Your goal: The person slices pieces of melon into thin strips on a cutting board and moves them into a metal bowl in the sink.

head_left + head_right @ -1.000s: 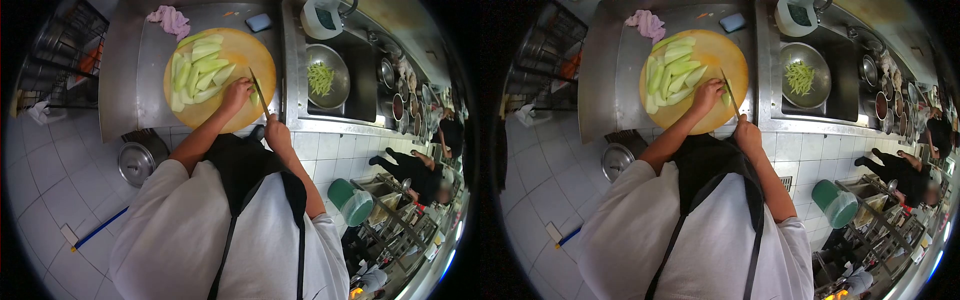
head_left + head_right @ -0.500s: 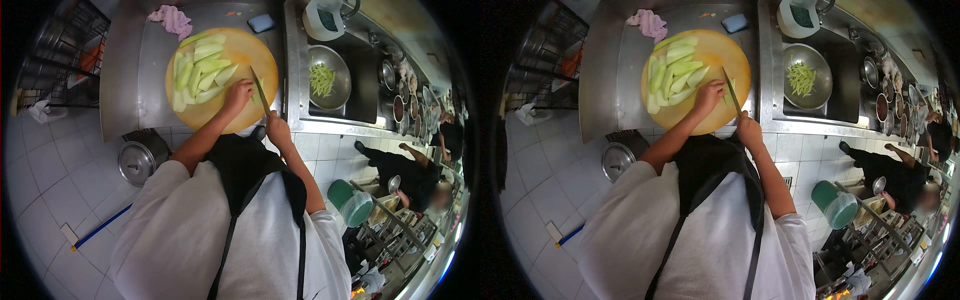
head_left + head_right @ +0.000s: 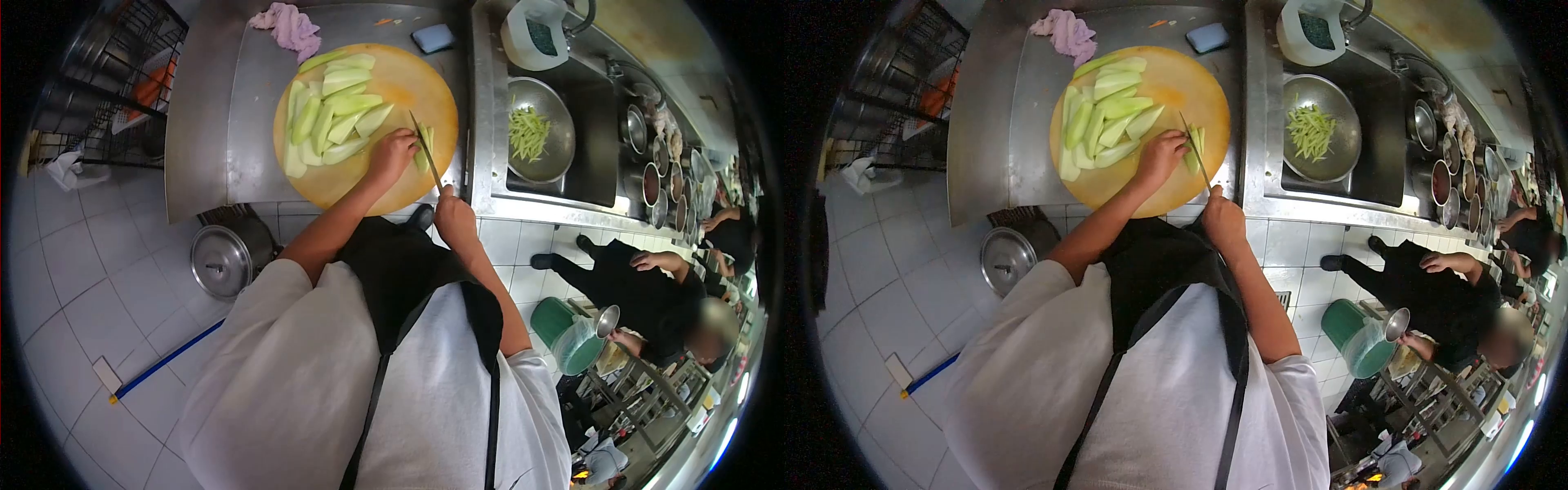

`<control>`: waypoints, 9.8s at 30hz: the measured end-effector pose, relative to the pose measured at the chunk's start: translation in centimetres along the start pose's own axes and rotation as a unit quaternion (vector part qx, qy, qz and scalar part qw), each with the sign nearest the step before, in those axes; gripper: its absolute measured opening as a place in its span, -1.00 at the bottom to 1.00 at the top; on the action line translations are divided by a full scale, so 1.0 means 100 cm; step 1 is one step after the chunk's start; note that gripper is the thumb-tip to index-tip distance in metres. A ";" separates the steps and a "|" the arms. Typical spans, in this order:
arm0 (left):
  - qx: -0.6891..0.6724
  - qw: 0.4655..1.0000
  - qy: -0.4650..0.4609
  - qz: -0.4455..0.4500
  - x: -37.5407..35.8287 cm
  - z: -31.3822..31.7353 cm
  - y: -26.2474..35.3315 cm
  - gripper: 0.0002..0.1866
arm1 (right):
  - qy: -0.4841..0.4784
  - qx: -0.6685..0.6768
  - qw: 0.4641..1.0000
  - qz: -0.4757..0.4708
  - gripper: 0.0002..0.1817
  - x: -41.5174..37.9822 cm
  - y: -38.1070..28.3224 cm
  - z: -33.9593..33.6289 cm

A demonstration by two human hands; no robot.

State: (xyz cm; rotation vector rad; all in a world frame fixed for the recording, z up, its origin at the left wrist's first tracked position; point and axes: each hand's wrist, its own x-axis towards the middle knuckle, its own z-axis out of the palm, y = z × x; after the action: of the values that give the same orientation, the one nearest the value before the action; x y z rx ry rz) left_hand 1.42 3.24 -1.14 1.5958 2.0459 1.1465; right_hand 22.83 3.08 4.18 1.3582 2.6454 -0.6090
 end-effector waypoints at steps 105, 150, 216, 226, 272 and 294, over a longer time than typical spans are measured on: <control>0.078 0.996 0.042 -0.032 -0.036 -0.001 0.027 -0.60 | 0.006 -0.061 0.998 -0.005 -0.85 0.013 -0.004 0.004; -0.003 0.979 0.121 -0.165 0.027 0.022 0.036 -0.46 | 0.070 0.236 0.968 0.055 -0.70 0.000 -0.013 -0.003; -0.362 0.865 -0.147 -0.315 0.018 0.017 -0.030 -0.69 | 0.124 0.111 0.984 0.070 -0.89 -0.030 -0.051 0.013; -0.360 0.865 -0.139 -0.319 0.021 0.017 -0.031 -0.76 | 0.106 0.127 0.980 0.109 -0.87 -0.046 -0.063 -0.012; -0.142 0.974 -0.073 -0.163 -0.004 0.013 -0.030 -0.71 | 0.148 0.150 0.974 0.088 -0.89 -0.074 -0.057 0.010; -0.367 0.899 -0.096 -0.218 -0.002 0.010 -0.027 -0.48 | 0.108 0.152 0.974 0.130 -0.83 -0.073 -0.077 0.010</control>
State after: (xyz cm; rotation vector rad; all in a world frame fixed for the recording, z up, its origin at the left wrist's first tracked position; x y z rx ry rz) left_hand 0.30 3.25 -3.81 0.7933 1.4564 1.2944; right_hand 20.90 -6.89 7.60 1.9197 2.5402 -0.9033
